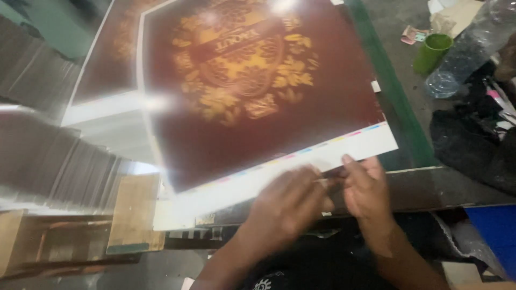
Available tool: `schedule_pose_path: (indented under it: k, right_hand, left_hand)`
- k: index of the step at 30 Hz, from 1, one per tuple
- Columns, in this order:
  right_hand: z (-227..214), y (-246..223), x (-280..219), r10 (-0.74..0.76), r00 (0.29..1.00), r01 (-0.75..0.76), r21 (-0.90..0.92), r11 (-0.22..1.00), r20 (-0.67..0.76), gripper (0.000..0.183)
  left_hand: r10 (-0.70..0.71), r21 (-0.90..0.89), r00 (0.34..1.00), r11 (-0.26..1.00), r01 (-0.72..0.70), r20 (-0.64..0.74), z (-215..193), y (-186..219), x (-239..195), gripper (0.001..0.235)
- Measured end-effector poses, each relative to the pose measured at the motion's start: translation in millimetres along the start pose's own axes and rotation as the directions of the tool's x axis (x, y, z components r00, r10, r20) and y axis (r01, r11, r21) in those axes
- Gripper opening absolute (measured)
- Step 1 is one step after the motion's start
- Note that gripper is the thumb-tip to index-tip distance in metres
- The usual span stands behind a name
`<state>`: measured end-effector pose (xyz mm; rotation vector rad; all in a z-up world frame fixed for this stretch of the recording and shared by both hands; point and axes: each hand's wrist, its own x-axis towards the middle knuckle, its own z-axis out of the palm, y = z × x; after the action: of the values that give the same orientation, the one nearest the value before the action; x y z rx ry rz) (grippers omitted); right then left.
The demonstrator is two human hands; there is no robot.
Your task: Sorting and inspecting printed packaging sheets in a print shop environment.
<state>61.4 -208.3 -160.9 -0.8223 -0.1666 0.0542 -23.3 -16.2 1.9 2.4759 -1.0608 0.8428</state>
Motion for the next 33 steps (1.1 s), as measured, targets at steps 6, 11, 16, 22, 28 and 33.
schedule_pose_path:
  k: [6, 11, 16, 22, 28, 33]
  right_hand:
    - [-97, 12, -1, 0.045, 0.979, -0.071, -0.122, 0.990, -0.200, 0.039]
    - [-205, 31, -25, 0.064, 0.973, -0.075, -0.046, 0.996, -0.221, 0.037]
    - [-236, 27, -51, -0.023, 0.951, 0.008, -0.052, 0.999, -0.309, 0.044]
    - [-280, 30, -79, -0.088, 0.927, 0.061, -0.084, 0.995, -0.365, 0.022]
    - [-253, 26, -68, -0.137, 0.883, 0.009, -0.275, 0.961, -0.449, 0.029]
    - [-252, 42, -39, -0.091, 0.860, -0.118, -0.370, 0.922, -0.502, 0.043]
  left_hand:
    - [-0.040, -0.162, 0.988, 0.987, 0.016, -0.147, -58, 15, -29, 0.026]
    - [-0.453, 0.379, 0.847, 0.759, 0.530, -0.277, -47, -89, -62, 0.009]
    - [-0.328, 0.505, 0.835, 0.678, 0.534, -0.443, -40, -184, -75, 0.019]
    - [-0.365, 0.554, 0.876, 0.679, 0.482, -0.314, -42, -227, -70, 0.086]
    - [-0.448, 0.531, 0.861, 0.682, 0.504, -0.241, -49, -215, -73, 0.066]
    - [-0.395, 0.560, 0.888, 0.691, 0.456, -0.236, -66, -176, -63, 0.047]
